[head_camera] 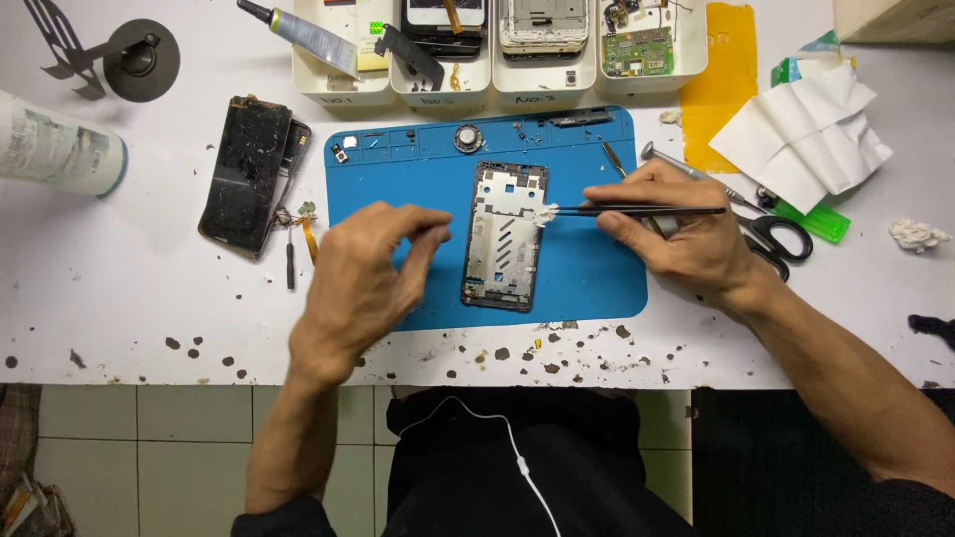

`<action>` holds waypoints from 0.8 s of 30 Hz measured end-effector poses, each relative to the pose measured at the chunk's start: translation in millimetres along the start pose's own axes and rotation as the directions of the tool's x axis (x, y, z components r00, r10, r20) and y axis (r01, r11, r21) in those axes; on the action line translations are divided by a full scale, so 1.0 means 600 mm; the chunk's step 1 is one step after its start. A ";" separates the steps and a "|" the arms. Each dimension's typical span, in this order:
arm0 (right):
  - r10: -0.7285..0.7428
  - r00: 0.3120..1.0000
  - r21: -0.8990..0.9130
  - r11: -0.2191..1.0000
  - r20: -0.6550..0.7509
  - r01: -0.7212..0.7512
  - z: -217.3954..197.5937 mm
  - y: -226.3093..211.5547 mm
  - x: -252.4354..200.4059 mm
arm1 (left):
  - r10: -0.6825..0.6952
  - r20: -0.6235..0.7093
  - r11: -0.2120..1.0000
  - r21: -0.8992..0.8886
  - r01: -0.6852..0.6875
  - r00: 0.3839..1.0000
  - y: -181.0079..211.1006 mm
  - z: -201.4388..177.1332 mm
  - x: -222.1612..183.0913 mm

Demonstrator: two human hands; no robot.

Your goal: Cleaning and preparing a smartphone frame for reassembly using precision tools and cleaning solution

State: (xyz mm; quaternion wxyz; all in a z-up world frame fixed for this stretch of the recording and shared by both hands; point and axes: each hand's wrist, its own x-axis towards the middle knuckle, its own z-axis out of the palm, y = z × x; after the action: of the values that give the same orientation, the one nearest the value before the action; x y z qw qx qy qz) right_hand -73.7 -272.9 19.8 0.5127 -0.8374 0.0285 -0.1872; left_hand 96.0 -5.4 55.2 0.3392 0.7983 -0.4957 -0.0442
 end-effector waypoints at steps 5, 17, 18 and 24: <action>-0.047 0.999 -0.069 0.997 -0.003 0.047 0.011 -0.006 0.022 | 0.094 0.048 0.987 0.129 -0.099 0.994 -0.043 -0.021 0.046; -0.080 0.997 -0.042 0.996 0.018 0.080 -0.005 0.020 0.059 | 0.409 0.220 0.876 0.178 -0.449 0.886 -0.086 0.007 0.067; -0.076 0.996 -0.007 0.997 0.056 0.077 -0.011 0.022 0.058 | 0.425 0.204 0.878 0.144 -0.457 0.882 -0.090 0.013 0.065; -0.061 0.985 -0.013 0.998 0.161 0.064 -0.014 0.006 0.066 | 0.449 0.234 0.868 0.115 -0.483 0.863 -0.095 0.040 0.046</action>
State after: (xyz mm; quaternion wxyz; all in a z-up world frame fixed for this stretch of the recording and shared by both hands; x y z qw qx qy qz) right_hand -39.4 -291.0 31.1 0.4995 -0.8550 -0.0374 -0.1346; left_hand 143.6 -24.3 11.0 0.2193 0.6717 -0.7076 0.0017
